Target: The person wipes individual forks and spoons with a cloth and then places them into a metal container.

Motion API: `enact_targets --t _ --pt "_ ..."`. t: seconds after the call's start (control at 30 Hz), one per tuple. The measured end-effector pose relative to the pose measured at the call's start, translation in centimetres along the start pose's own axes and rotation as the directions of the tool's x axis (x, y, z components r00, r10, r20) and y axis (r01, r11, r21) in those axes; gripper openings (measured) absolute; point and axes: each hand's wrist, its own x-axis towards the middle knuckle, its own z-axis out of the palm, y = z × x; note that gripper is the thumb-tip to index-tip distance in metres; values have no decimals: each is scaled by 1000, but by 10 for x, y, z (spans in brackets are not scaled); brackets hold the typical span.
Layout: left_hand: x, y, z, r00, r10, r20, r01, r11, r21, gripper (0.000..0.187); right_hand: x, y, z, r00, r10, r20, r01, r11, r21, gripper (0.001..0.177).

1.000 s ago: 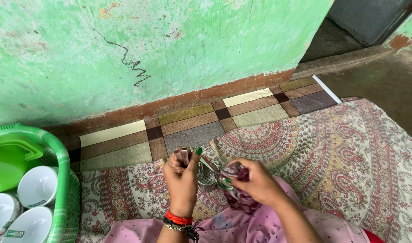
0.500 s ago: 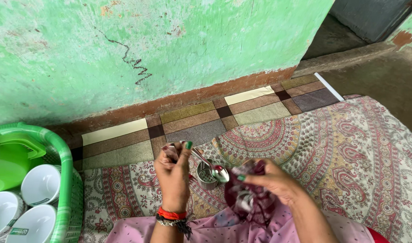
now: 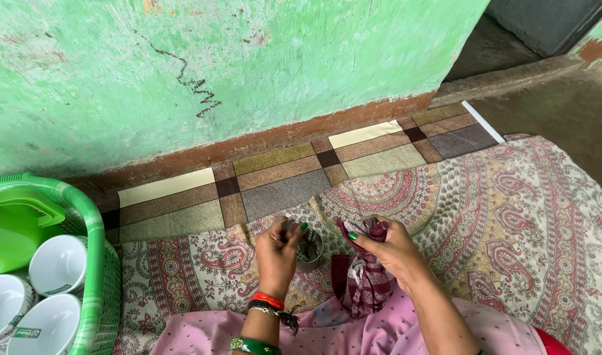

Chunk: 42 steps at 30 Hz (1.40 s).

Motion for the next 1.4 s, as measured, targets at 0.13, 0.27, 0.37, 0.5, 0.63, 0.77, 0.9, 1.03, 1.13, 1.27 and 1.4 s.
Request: enact_targets --t 0.13,0.27,0.37,0.5,0.63,0.77,0.9,1.03,1.13,1.27,1.4 --pt "-8 11 1 999 -12 41 7 995 102 9 4 5 3 1000 -12 3 12 997 73 37" --pt "-17 27 1 992 -42 120 6 958 286 10 11 16 2 996 -76 37 73 993 89 31" --pt "-23 34 1 982 99 160 -162 877 452 12 12 19 3 992 -117 49 111 988 112 29" --pt "-30 39 3 945 294 142 -326 866 378 7 8 14 5 997 -67 37 62 992 113 31" --pt "-32 37 4 954 253 162 -298 855 424 10 4 8 6 997 -60 52 53 990 129 31" --pt "-37 36 6 961 192 198 -262 860 437 12 1 4 7 994 -91 53 86 992 87 30" --pt "-42 43 6 965 125 232 -203 914 352 17 5 10 6 991 -106 82 93 985 149 29" --pt "-43 47 3 969 31 246 -123 921 369 22 8 16 4 987 -137 90 120 978 173 30" --pt "-40 48 0 967 -26 253 -80 913 400 24 7 15 4 988 -137 72 124 979 161 33" --pt "-39 53 0 965 -42 259 -70 909 411 31 7 14 5 988 -138 69 126 979 163 33" --pt "-39 67 -5 952 -52 300 -63 930 362 39 10 15 4 984 -160 76 148 978 146 32"
